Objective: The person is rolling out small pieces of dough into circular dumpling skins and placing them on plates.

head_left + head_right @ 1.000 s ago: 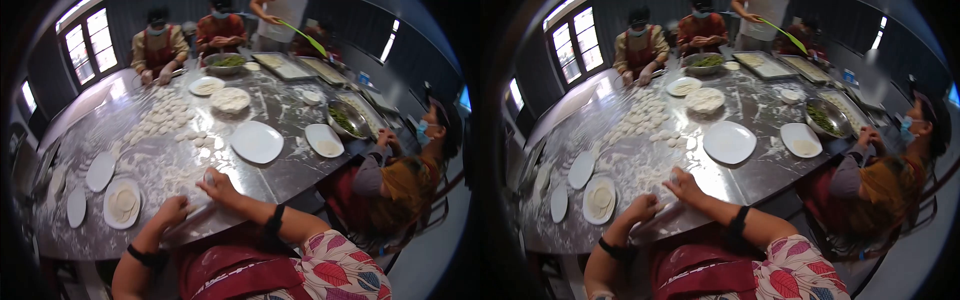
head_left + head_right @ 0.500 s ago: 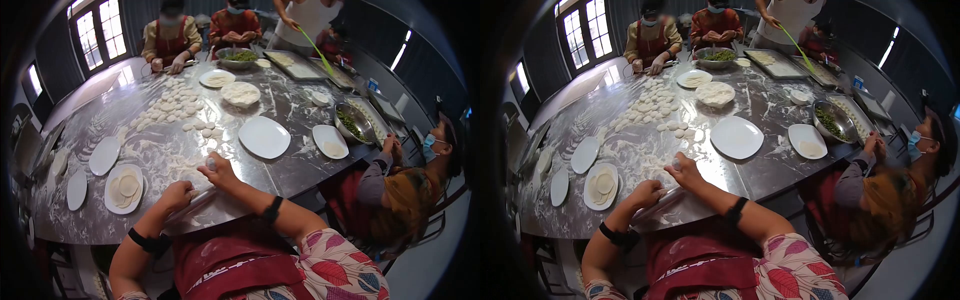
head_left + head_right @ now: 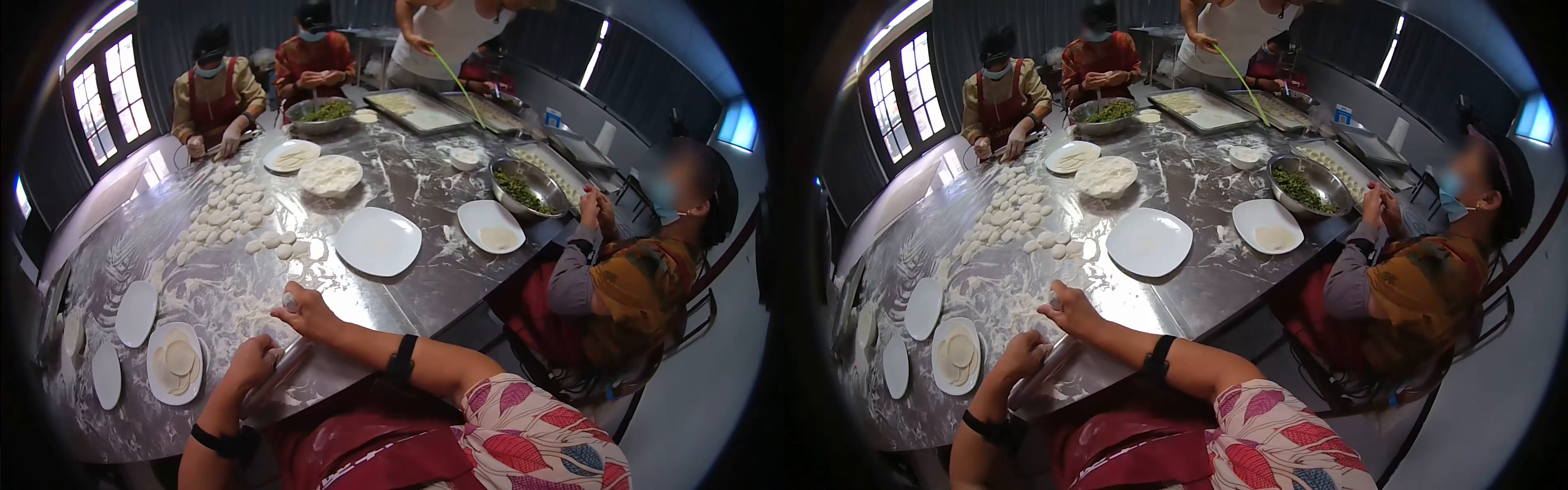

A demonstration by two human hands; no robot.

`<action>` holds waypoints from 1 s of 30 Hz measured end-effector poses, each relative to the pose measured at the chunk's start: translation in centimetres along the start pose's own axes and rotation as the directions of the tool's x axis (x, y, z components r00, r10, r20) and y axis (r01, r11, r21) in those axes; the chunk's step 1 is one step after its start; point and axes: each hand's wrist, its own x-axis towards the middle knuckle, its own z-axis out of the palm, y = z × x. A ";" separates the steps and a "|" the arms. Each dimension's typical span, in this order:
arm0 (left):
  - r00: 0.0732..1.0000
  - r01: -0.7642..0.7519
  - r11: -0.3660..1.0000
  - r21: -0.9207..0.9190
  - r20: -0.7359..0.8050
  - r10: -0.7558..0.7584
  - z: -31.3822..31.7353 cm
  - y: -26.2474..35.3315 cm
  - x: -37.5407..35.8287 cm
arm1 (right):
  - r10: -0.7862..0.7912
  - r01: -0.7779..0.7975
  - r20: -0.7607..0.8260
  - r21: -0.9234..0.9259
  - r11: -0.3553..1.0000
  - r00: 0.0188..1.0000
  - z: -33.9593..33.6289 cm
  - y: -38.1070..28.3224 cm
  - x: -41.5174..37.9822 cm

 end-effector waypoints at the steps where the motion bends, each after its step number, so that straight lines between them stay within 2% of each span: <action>1: 1.000 -0.019 0.999 0.037 0.001 0.019 0.2 -0.2 0.4 | 0.022 -0.022 0.017 0.003 1.000 1.000 0.1 0.0 0.4; 4: 0.988 -0.031 0.999 -0.017 0.148 0.033 0.2 -0.5 0.1 | -0.036 0.037 0.012 -0.013 0.999 0.999 -1.4 0.0 -2.9; 5: 0.988 -0.068 0.997 0.042 0.142 0.062 0.2 -0.6 0.1 | -0.034 0.032 0.046 0.050 0.998 0.998 -2.8 -1.5 -4.3; 6: 0.989 -0.029 0.999 -0.021 0.141 0.032 0.2 -0.7 0.0 | 0.030 -0.031 0.099 0.010 0.999 0.995 -3.4 -1.9 -5.5; 8: 0.989 0.056 0.988 -0.146 0.141 -0.035 0.3 -1.0 -0.5 | 0.004 -0.010 0.109 0.050 0.999 0.994 -3.9 -2.3 -6.1; 9: 0.988 0.033 0.989 -0.143 0.156 -0.010 0.1 -0.7 -0.8 | -0.024 0.020 0.074 0.057 0.998 0.997 -3.5 -2.0 -5.4; 12: 0.998 -0.027 0.999 0.042 0.051 0.025 0.1 0.5 -0.3 | -0.031 0.030 0.042 0.015 0.999 0.999 -0.9 -0.1 -1.1; 13: 0.993 -0.115 0.993 0.035 -0.017 0.116 0.4 -0.3 0.4 | -0.009 0.008 0.052 0.024 1.000 0.999 -0.4 -0.3 0.1; 14: 0.996 -0.093 0.995 0.029 0.017 0.093 0.6 -0.8 0.6 | 0.010 -0.012 0.062 0.030 0.999 0.998 -0.1 -0.3 0.8; 17: 0.990 -0.040 0.999 -0.023 0.134 0.043 0.1 -0.1 0.9 | -0.055 0.055 0.004 0.005 0.998 0.998 -0.7 -0.2 -1.0; 18: 0.990 -0.053 0.998 -0.032 0.132 0.057 0.2 -0.5 0.8 | -0.064 0.064 -0.005 -0.002 0.998 0.998 -1.4 -0.2 -2.4; 20: 0.988 -0.079 0.996 -0.051 0.126 0.085 0.5 -1.5 0.5 | 0.057 -0.060 0.100 0.024 0.998 0.993 -3.2 -1.6 -5.3; 21: 0.995 -0.030 0.993 -0.112 0.093 0.040 0.5 -1.4 0.1 | 0.038 -0.042 0.097 0.039 0.998 0.995 -3.5 -1.8 -6.3; 24: 0.992 0.014 0.985 -0.171 0.129 0.008 0.5 -1.8 -0.5 | 0.016 -0.019 0.086 0.034 0.999 0.996 -3.0 -1.0 -5.0; 26: 0.996 -0.016 0.999 -0.051 0.086 0.020 0.1 -0.6 -0.5 | -0.021 0.020 0.027 0.039 0.999 0.999 -1.4 -0.5 -1.9; 28: 0.998 -0.067 0.997 0.050 -0.005 0.067 0.5 -1.0 0.7 | 0.045 -0.044 0.067 -0.013 0.999 0.997 -0.2 0.1 0.2; 29: 0.996 -0.090 0.996 0.024 -0.001 0.090 0.9 -1.8 1.3 | 0.007 -0.006 0.042 -0.021 1.000 0.999 0.0 0.2 0.1; 30: 0.996 -0.064 0.998 0.000 0.069 0.064 0.4 -1.5 1.1 | -0.031 0.032 0.016 -0.030 0.999 0.999 -0.1 0.3 -0.3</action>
